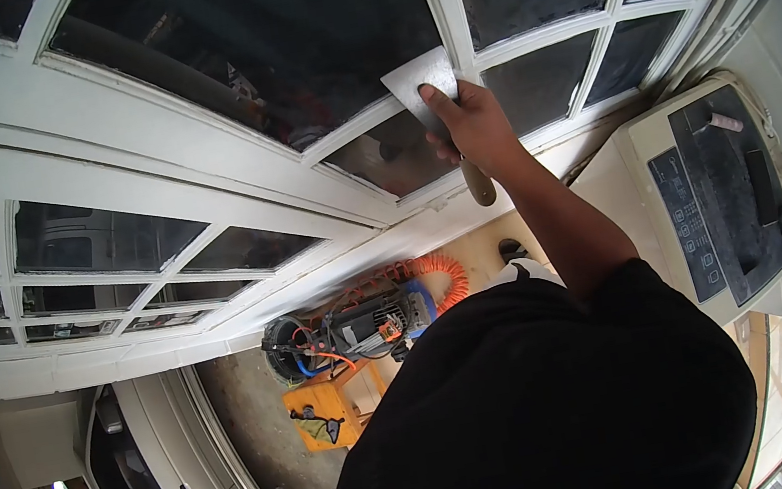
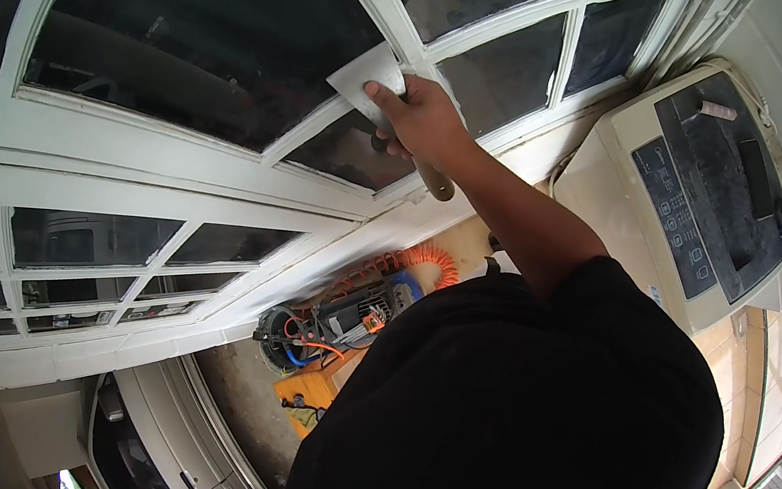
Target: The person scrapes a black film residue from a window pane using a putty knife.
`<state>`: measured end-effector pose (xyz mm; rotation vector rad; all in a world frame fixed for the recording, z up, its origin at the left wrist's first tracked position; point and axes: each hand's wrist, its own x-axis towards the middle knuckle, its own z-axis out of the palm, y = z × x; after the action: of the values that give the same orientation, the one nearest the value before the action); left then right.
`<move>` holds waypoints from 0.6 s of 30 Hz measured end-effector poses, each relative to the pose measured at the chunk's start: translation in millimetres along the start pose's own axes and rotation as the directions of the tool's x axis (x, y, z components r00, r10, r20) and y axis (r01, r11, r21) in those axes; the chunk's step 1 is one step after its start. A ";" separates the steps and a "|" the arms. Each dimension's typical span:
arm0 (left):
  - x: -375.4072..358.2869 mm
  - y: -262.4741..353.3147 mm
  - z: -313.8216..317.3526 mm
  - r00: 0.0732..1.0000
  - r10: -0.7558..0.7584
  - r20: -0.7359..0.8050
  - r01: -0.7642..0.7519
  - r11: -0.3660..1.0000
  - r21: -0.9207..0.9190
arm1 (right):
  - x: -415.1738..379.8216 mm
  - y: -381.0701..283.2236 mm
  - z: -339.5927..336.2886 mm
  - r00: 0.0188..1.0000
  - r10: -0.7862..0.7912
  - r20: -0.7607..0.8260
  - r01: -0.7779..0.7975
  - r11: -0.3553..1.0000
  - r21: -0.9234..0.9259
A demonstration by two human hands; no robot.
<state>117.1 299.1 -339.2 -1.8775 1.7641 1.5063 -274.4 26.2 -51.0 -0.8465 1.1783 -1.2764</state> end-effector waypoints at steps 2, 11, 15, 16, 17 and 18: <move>-5.3 -3.5 -0.6 1.000 -0.007 0.003 0.007 1.000 0.006 | -7.4 -22.1 3.6 1.000 -0.026 -0.002 0.026 0.999 -0.039; -13.7 0.8 27.2 0.999 -0.021 -0.028 0.019 0.997 -0.074 | -5.9 15.5 2.4 0.998 0.046 0.038 -0.047 0.999 0.019; -19.1 -0.2 42.4 1.000 -0.030 -0.008 0.029 0.995 -0.093 | -13.0 5.4 3.2 0.994 0.095 0.054 -0.096 0.995 0.019; -20.7 0.4 48.5 1.000 -0.031 -0.001 0.031 0.994 -0.100 | -14.8 4.4 3.8 0.993 0.102 0.054 -0.103 0.995 0.011; -21.8 1.1 54.5 0.999 -0.031 0.006 0.032 0.994 -0.108 | -15.3 3.3 4.5 0.995 0.097 0.037 -0.097 0.995 0.005; -21.8 2.2 59.0 0.999 -0.030 0.010 0.031 0.993 -0.114 | -14.5 2.5 5.3 0.996 0.089 0.021 -0.089 0.996 -0.001</move>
<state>87.9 353.6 -350.7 -1.9384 1.6707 1.6338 -267.3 40.1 -49.6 -0.7971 1.1866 -1.1925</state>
